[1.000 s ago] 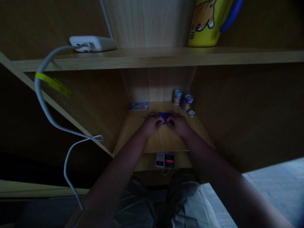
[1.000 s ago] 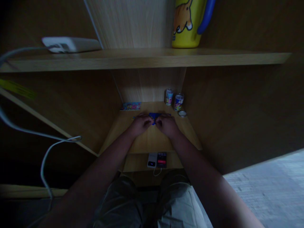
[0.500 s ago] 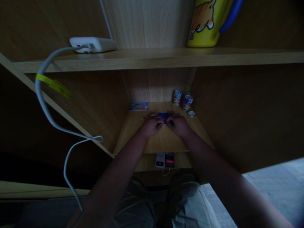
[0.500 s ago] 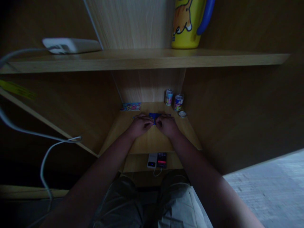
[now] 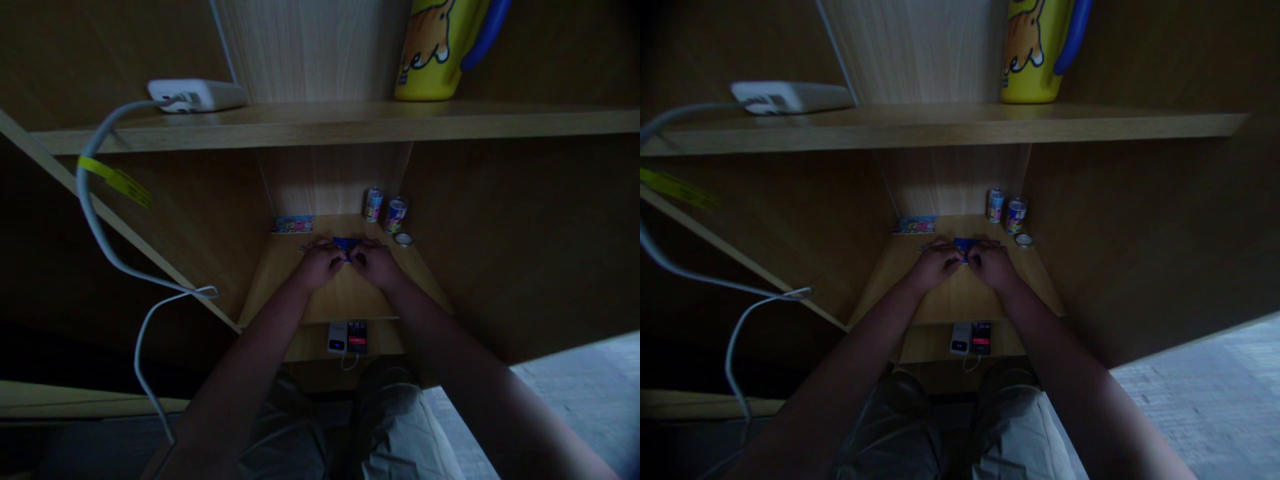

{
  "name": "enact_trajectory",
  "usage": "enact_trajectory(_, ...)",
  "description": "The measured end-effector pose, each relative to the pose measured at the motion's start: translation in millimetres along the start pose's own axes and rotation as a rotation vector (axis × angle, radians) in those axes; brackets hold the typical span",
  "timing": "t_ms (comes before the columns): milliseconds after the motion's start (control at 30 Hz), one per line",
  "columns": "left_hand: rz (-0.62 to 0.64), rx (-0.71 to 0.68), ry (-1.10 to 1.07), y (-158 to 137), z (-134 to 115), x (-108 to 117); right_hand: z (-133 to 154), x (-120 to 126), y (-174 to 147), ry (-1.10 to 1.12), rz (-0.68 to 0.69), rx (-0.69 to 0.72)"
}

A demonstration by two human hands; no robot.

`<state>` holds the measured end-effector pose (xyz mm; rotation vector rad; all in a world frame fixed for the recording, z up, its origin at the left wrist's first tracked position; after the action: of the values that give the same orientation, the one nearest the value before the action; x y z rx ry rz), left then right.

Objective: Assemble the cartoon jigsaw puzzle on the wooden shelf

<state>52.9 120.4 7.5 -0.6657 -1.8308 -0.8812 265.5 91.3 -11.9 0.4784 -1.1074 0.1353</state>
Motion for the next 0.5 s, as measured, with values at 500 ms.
enact_trajectory(500, 0.052, -0.047, 0.029, 1.8, -5.0, 0.4, 2.4, 1.1, -0.2, -0.007, -0.002, -0.005)
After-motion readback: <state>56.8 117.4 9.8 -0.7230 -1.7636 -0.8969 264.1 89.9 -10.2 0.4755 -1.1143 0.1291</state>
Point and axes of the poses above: each hand's wrist, its own y-axis towards the middle knuckle, its own x-axis out of the back of the hand, z = x × y, the point moved 2 cm from there along y, towards the middle knuckle, and after that the axes turned 12 degrees about z, right-handed, at the moved point
